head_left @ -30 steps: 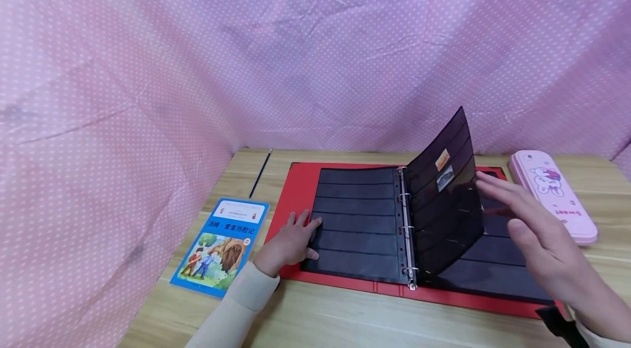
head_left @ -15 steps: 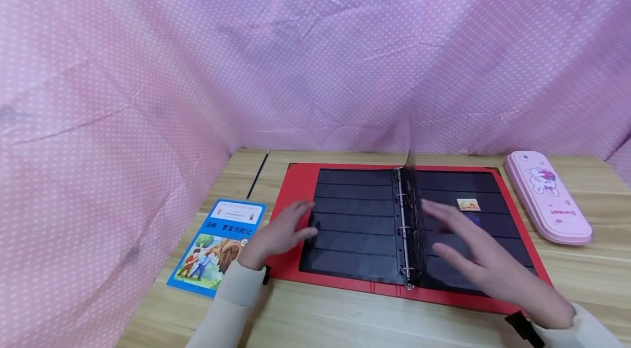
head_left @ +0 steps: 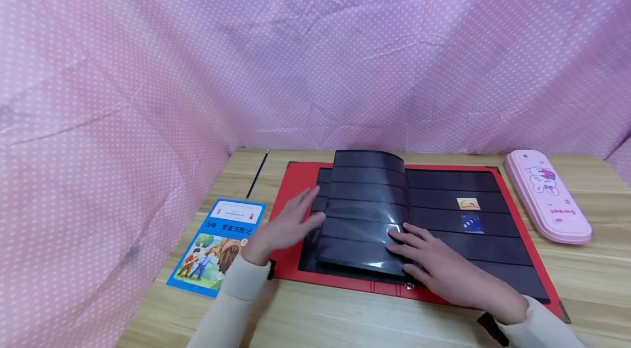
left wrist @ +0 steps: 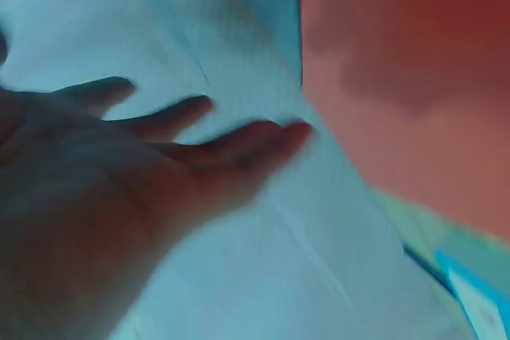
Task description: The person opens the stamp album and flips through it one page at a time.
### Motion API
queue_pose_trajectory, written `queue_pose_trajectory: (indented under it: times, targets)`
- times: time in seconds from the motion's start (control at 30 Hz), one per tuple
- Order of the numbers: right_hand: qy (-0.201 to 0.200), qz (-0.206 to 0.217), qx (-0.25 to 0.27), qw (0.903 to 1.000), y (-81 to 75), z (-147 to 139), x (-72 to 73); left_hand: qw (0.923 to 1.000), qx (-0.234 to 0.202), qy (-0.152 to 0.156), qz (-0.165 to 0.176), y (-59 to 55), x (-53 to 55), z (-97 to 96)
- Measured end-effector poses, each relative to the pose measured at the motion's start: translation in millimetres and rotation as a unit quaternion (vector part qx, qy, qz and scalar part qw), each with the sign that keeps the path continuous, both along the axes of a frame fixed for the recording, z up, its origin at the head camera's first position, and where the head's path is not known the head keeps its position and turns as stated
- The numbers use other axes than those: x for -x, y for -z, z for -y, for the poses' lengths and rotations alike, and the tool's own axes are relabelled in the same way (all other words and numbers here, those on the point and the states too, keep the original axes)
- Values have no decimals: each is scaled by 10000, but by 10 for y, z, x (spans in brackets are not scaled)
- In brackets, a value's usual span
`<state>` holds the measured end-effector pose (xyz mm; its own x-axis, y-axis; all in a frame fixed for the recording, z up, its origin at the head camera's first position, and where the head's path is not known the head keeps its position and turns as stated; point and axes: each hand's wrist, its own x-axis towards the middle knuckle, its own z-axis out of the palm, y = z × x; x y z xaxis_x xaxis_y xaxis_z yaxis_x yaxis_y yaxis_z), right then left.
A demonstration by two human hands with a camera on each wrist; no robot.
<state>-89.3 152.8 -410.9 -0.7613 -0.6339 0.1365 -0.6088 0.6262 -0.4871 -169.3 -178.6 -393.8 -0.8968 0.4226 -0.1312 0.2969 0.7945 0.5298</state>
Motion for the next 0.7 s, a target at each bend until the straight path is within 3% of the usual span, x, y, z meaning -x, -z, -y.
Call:
queue_pose_trajectory:
  times: [0.1, 0.23, 0.33, 0.43, 0.53, 0.6, 0.7]
  targets:
    - [46, -198, -177, 9996, 12, 43, -4, 9950, 971, 97, 233, 126, -45, -167]
    - [44, -254, -90, 9996, 24, 34, 3, 9773, 2088, 150, 320, 261, -85, -349]
    - [313, 150, 44, 9994, 35, -31, 23, 9662, 2565, 134, 212, 314, -93, -409]
    - [613, 868, 109, 9943, 48, -114, 50, 9603, 2783, 139, 146, 335, -97, -416]
    - [712, 1408, 77, 9874, 66, -173, 72, 9603, 2784, 127, 154, 343, -94, -408]
    - [693, 1488, 98, 9864, 80, -190, 82, 9620, 2723, 125, 140, 336, -94, -402]
    - [782, 1266, 74, 9888, 107, -186, 90, 9663, 2571, 125, 81, 325, -80, -383]
